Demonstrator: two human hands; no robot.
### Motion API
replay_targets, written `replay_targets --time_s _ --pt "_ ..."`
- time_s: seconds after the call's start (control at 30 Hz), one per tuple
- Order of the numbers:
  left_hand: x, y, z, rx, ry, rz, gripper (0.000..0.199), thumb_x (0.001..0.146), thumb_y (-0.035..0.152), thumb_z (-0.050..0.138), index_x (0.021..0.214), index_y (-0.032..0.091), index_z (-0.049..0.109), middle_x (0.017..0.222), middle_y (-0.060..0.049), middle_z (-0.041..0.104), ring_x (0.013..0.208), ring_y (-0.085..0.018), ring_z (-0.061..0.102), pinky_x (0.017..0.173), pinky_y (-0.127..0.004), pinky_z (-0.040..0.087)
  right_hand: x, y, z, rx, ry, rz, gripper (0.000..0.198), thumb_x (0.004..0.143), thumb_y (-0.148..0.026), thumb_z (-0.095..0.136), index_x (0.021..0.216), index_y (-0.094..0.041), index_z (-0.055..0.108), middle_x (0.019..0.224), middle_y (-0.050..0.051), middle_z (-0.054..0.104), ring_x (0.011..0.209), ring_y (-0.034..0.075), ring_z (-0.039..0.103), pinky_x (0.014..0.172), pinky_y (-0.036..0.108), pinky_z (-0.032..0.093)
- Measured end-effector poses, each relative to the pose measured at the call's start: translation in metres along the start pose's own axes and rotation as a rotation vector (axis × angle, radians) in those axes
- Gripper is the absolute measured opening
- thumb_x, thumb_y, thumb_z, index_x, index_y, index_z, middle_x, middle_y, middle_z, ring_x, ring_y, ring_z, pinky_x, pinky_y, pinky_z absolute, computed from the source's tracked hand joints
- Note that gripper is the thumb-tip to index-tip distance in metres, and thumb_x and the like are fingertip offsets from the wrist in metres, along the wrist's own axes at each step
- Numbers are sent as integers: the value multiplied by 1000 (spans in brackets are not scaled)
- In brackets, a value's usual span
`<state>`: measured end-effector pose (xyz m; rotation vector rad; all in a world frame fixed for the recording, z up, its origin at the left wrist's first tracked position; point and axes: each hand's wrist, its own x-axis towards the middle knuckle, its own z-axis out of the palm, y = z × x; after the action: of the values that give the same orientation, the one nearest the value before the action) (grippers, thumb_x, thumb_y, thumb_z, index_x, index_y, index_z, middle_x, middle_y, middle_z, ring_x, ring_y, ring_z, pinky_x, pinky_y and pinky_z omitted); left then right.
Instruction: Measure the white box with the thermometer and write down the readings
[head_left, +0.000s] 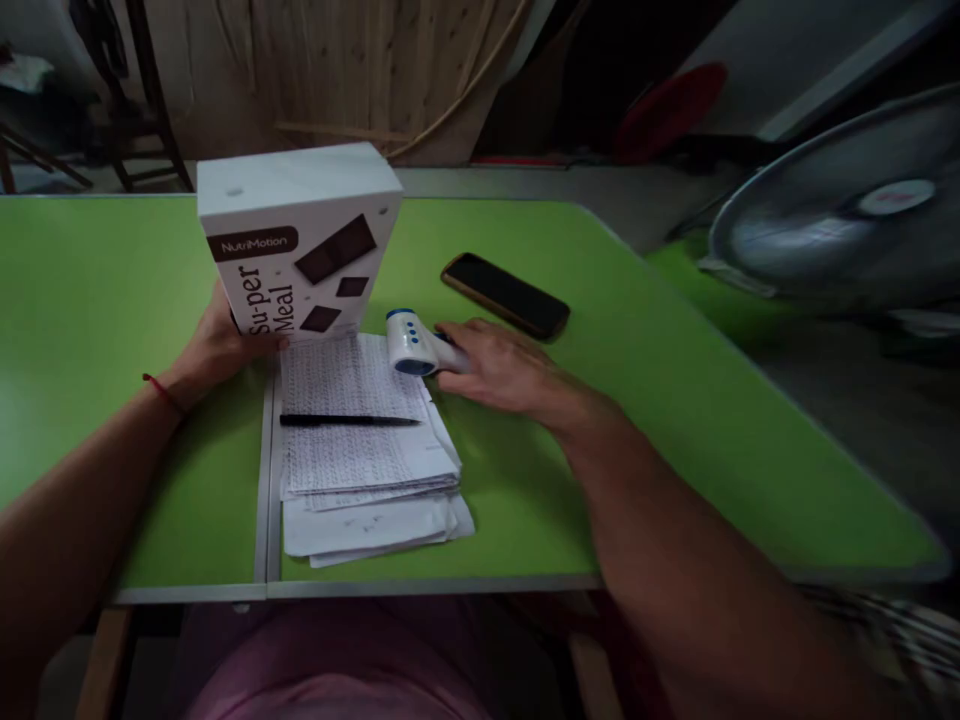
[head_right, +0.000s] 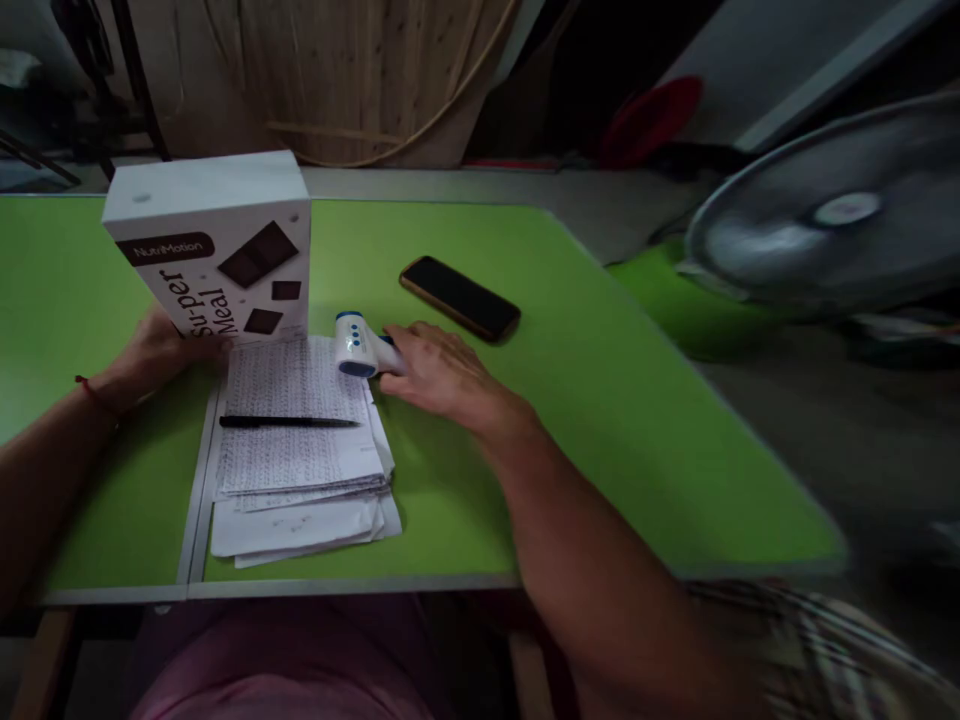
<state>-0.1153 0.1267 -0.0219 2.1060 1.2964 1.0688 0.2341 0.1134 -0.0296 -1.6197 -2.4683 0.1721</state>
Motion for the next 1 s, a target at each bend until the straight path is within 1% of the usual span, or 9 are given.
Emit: replay_targets --time_s 0.13,0.2,0.27,0.3,0.33,0.4,0.57,0.73,1.0 --pt "3 5 0 -257 119 -155 76 59 59 92 112 17 59 121 -13 68 117 -35 64 95 -51 58 0 -4 -2 249 194 34 34 71 -38 73 98 -19 67 87 8 69 73 22 62 62 35 49" --pt "4 15 4 -333 174 -158 73 61 55 92 113 17 58 121 -14 68 115 -34 65 94 -49 59 -3 -19 -11 467 396 36 36 71 -42 76 96 -20 65 86 7 68 74 22 62 62 37 50" --pt "2 30 9 -431 154 -131 67 68 52 89 115 16 58 122 -14 68 113 -32 67 94 -47 60 -12 -40 -22 774 593 -13 30 77 -47 73 92 -24 62 81 4 66 69 20 60 60 36 50" --pt "0 38 13 -474 124 -122 65 71 51 87 116 15 58 122 -15 68 112 -31 68 94 -46 60 -17 -52 -27 935 630 -62 27 82 -50 69 87 -26 60 76 2 64 64 18 58 58 36 49" --pt "-2 45 17 -503 94 -135 63 73 51 86 116 14 58 122 -15 69 110 -30 69 92 -46 61 -22 -63 -32 1069 633 -119 27 84 -54 67 83 -27 59 71 1 62 61 18 56 56 35 49" --pt "-9 58 25 -530 20 -191 62 74 50 85 116 12 59 122 -16 69 106 -29 70 89 -46 63 -32 -82 -40 1261 515 -143 32 82 -58 69 78 -28 59 67 0 60 58 17 55 52 35 48" --pt "-21 69 36 -489 -98 -300 65 72 46 86 119 13 58 122 -16 69 104 -28 71 87 -48 64 -40 -99 -45 1572 297 9 44 70 -61 78 96 -26 67 61 -4 54 50 13 49 44 29 43" --pt "-22 68 38 -384 -76 -296 65 69 49 88 116 14 58 120 -16 70 102 -28 71 86 -49 64 -35 -100 -39 1605 258 120 45 71 -59 77 96 -23 64 64 -4 55 53 12 52 45 27 45" --pt "-20 68 38 -351 -70 -283 66 69 57 86 114 16 61 115 -15 73 101 -30 72 86 -50 64 -31 -104 -34 1595 226 140 48 72 -61 73 99 -24 60 68 -3 54 56 12 52 48 28 47"
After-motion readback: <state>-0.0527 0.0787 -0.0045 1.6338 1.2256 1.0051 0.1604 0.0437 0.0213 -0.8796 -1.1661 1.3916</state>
